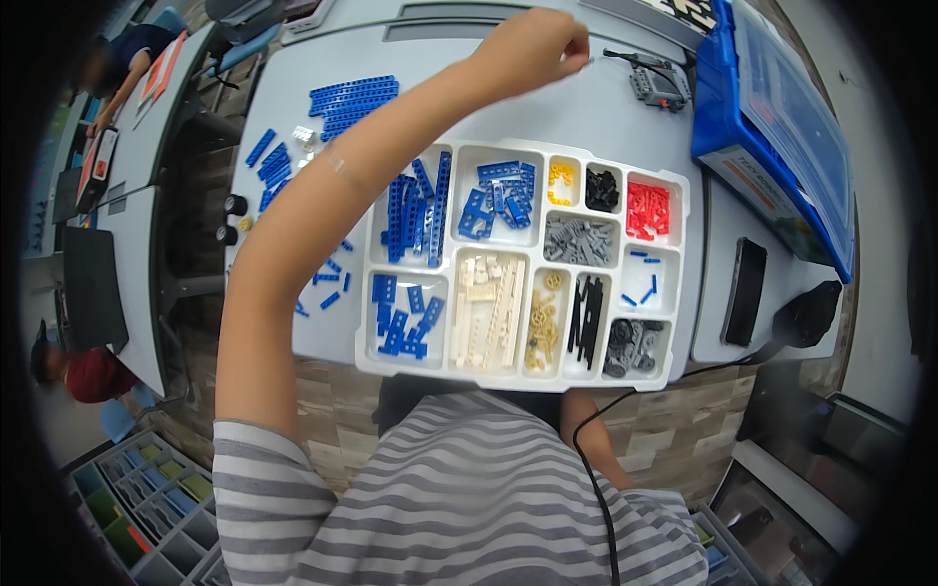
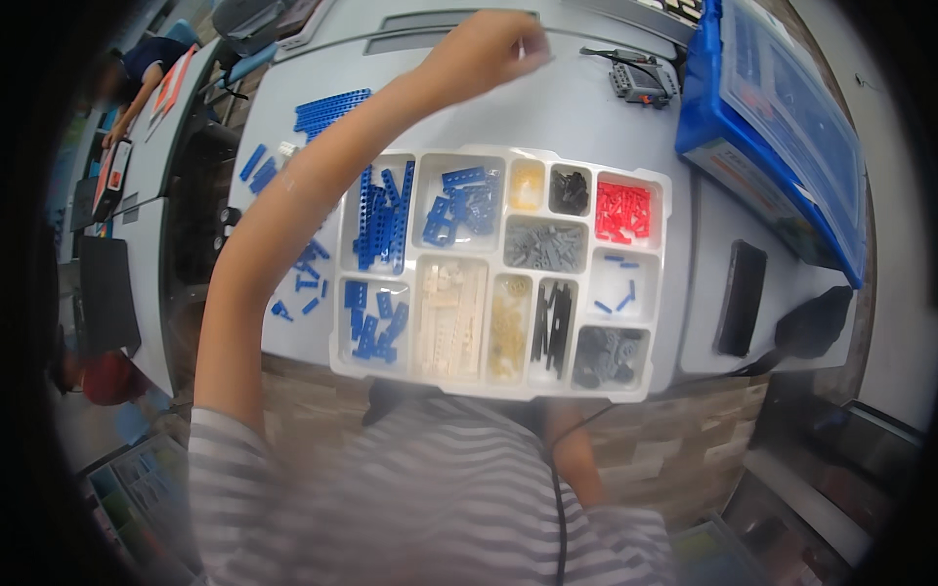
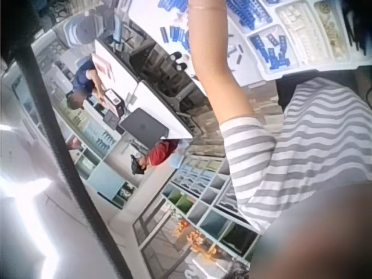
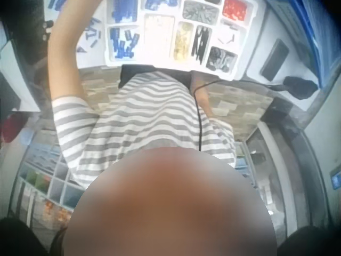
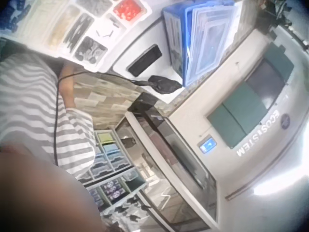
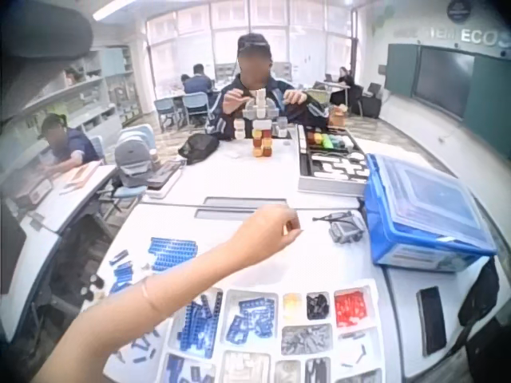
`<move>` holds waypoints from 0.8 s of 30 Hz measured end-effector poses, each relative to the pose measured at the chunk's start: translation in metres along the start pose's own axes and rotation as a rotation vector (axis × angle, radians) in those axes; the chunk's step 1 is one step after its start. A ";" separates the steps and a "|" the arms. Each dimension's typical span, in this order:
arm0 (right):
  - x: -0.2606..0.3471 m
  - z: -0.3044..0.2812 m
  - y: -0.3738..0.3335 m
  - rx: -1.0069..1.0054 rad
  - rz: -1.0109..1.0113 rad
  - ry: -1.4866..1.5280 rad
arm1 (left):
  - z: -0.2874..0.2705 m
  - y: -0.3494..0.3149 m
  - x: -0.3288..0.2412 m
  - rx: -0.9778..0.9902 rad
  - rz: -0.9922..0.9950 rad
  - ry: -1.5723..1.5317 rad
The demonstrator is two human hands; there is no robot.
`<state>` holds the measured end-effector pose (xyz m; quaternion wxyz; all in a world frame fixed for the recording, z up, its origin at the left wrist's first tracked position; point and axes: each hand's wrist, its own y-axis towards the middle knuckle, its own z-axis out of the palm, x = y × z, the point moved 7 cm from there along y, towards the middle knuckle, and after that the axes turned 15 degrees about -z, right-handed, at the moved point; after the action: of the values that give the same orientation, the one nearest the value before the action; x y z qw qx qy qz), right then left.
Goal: The person sorts and assembles small blue and red plastic building blocks from a compartmentalized tray on a table. They pick up individual pieces, connect them into small structures, and place the assembled parts back into the tray or on the table surface.
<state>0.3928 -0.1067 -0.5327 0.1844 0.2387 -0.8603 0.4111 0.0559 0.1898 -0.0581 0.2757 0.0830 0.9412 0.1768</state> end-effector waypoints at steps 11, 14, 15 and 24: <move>0.012 -0.054 -0.016 -0.211 -0.225 0.013 | 0.021 -0.133 -0.134 0.184 -0.085 -0.130; 0.043 -0.072 -0.065 -0.259 -0.307 -0.003 | 0.072 -0.146 -0.175 0.080 0.213 0.212; 0.058 -0.080 -0.083 -0.247 -0.292 0.007 | 0.084 -0.150 -0.177 0.101 0.205 0.262; 0.292 -0.148 -0.216 -0.276 -0.685 -0.029 | -0.021 -0.212 -0.129 -0.116 -0.017 -0.063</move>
<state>0.2938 -0.1828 -0.1609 0.3297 0.4915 -0.7802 0.2024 0.1397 -0.0443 -0.0585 0.3109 0.0645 0.9210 0.2258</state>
